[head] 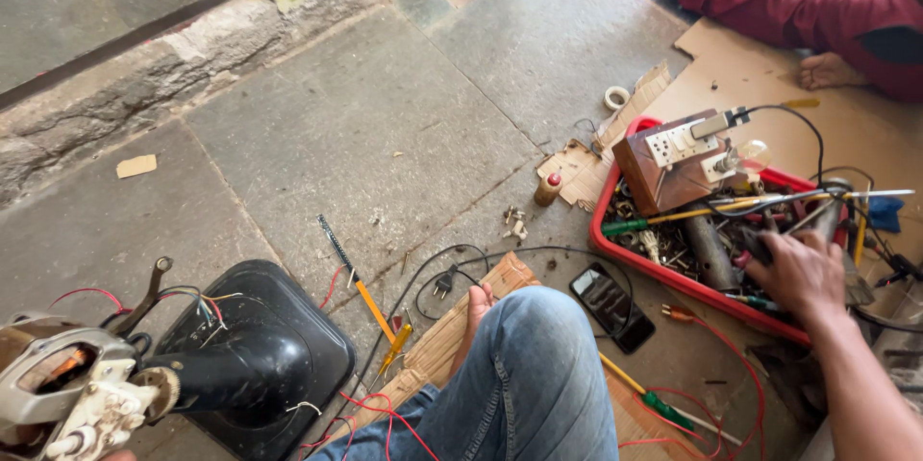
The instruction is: The person disassembles a fan motor using pliers and a screwdriver, disconnecting wires and separating the internal components while seated on a floor workshop.
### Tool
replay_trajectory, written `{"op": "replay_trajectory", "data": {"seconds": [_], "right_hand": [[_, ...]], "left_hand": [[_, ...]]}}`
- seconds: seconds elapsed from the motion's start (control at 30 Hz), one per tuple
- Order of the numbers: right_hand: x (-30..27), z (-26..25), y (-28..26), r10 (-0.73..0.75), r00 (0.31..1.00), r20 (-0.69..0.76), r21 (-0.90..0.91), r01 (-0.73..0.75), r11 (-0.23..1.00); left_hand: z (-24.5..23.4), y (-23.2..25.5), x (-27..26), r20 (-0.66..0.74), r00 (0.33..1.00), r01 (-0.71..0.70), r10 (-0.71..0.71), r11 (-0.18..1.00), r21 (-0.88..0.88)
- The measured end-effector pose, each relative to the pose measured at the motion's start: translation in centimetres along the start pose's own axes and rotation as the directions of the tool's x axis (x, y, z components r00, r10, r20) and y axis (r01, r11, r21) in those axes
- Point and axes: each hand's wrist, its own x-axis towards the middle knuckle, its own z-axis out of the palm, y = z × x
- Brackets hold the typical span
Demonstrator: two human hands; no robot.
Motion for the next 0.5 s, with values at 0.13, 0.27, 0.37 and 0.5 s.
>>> {"op": "replay_trajectory", "data": {"seconds": [0.13,0.27,0.37,0.5], "right_hand": [[-4.3,-0.3,0.7,0.109,0.954,-0.281,0.303,-0.020,0.953],[-4.9,-3.0,-2.1,0.489,0.808,-0.328,0.746,-0.096,0.659],[-2.2,-7.0,-11.1,0.569,0.791,-0.225,0.952,0.055,0.300],[-2.6,-15.7,-25.7,0.404,0.902,-0.154,0.966,0.223,-0.130]], "left_hand": [[-3.2,0.3,0.9,-0.161,0.975,-0.134,0.154,0.983,0.126],[-5.4,1.4,1.9,-0.223,0.916,-0.287,0.334,0.932,0.220],[-8.2,2.0,1.0,-0.224,0.862,-0.384,0.455,0.874,0.296],[-9.9,1.2,0.4,-0.144,0.886,-0.446,0.441,0.895,-0.001]]}}
